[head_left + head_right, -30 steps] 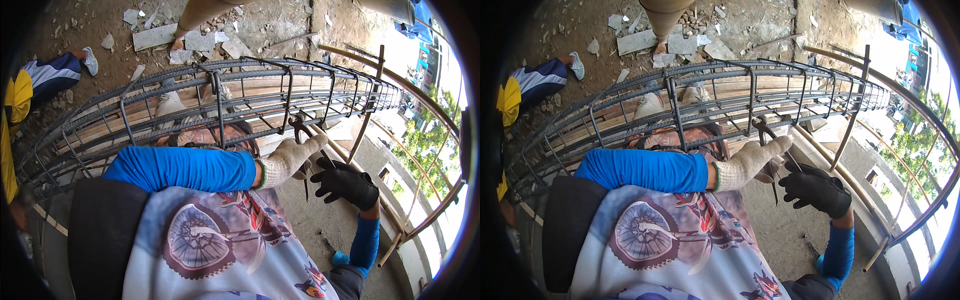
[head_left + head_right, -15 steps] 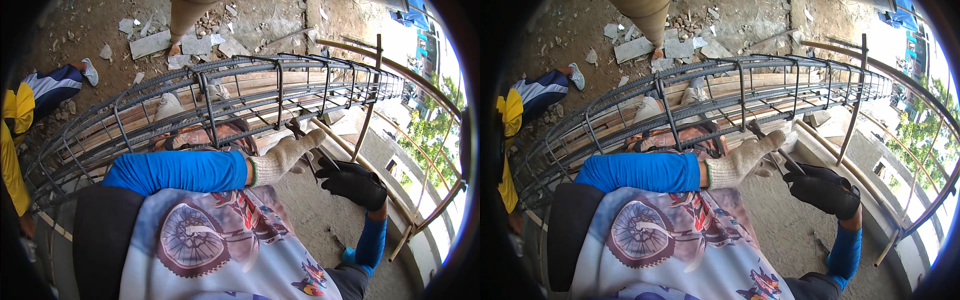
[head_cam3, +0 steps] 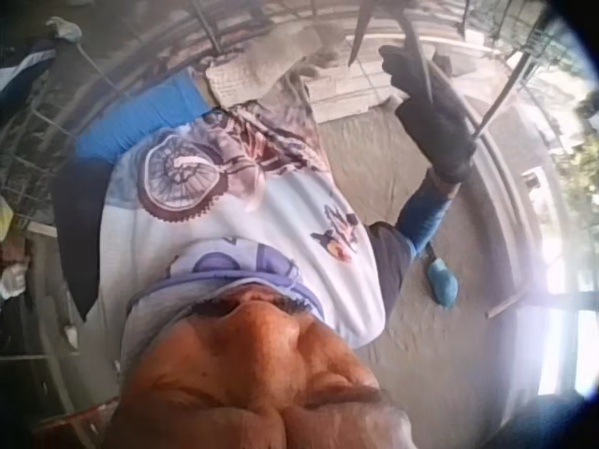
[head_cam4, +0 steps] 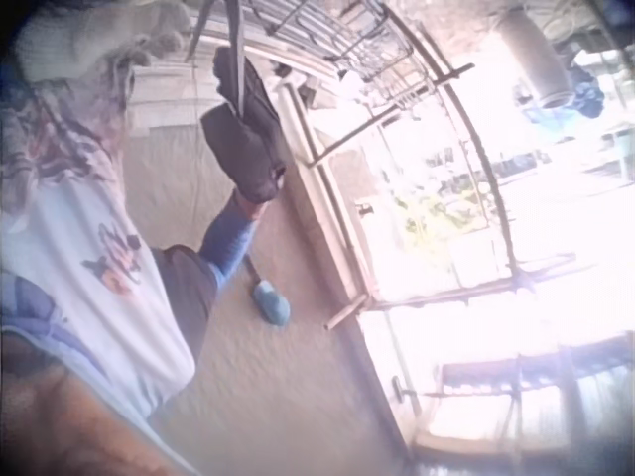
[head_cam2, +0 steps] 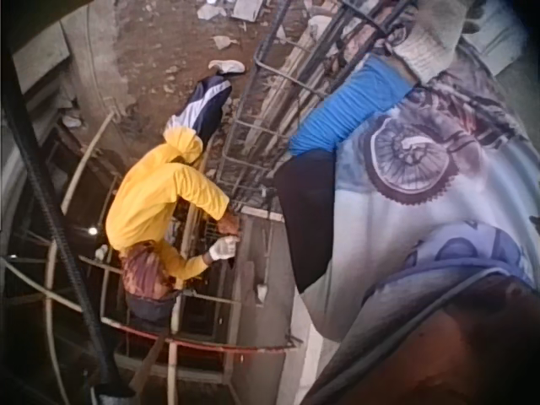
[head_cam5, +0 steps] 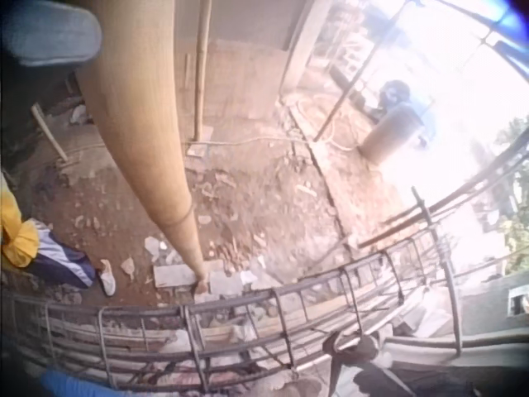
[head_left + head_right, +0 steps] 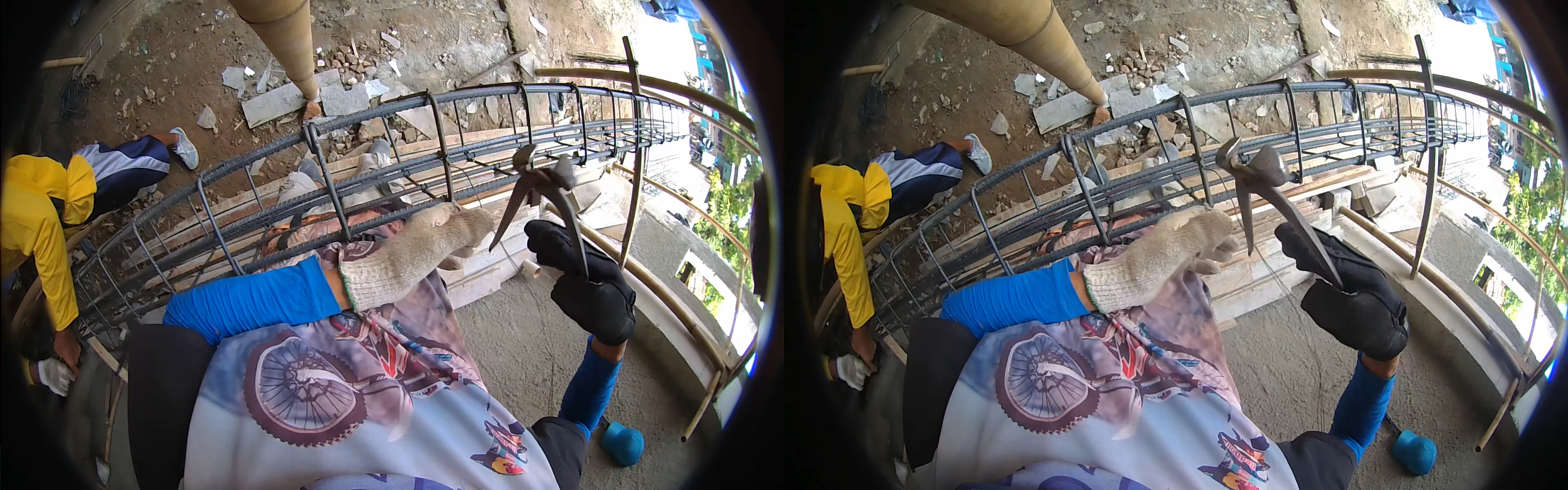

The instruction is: The person assembles a cylindrical rebar cage by hand, positioning and tying intersecting steel bars with wire. The worker uses pliers to twist and secure the wire at multiple joints along the cage. Another worker is visible in the background, but the camera wearer performs the tying throughout.

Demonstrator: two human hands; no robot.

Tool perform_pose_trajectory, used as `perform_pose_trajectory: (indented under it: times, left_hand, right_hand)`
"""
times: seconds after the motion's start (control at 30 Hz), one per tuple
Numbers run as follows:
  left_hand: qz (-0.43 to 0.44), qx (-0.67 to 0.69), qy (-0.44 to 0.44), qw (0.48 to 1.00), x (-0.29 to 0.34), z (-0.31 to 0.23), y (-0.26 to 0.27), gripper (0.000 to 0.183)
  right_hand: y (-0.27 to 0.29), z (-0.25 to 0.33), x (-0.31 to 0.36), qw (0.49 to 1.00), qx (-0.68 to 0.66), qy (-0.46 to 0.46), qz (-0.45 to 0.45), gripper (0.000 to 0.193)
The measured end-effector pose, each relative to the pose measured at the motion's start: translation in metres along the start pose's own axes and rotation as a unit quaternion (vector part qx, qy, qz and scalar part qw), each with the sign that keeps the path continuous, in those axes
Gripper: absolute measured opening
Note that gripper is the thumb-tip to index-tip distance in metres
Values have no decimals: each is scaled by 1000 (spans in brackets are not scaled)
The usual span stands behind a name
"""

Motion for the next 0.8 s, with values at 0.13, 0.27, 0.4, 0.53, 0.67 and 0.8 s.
perform_pose_trajectory:
  times: [0.13, 0.27, 0.4, 0.53, 0.67, 0.8]
  left_hand:
    - [-109, -186, -81, 973, 14, -25, -4, 50]
    - [-170, -395, -290, 855, 17, -52, -26, 57]
    - [-85, -425, -249, 866, 11, -51, -61, 62]
    - [-65, -492, -282, 821, 10, -48, -67, 55]
    - [-138, -567, -355, 731, 25, -49, -30, 37]
    - [-287, -553, -344, 702, 37, -57, 19, 31]
  right_hand:
    - [3, 2, 0, 991, -89, 45, -86, 55]
    - [0, -1, 4, 968, -196, 13, -158, 65]
    - [-14, -13, -16, 955, -202, 155, -150, 67]
    - [-23, -31, -27, 923, -266, 238, -143, 56]
    - [-25, -45, -14, 897, -205, 307, -244, 54]
    - [-32, -73, 6, 818, -366, 333, -293, 60]
Point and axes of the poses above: each hand's wrist, its own x-axis away from the middle knuckle, its own y-axis out of the back of the hand, z = x × y, the point moved 2 cm from there along -x, towards the middle knuckle, and after that the axes turned 12 degrees about -x, right-handed, at the moved point
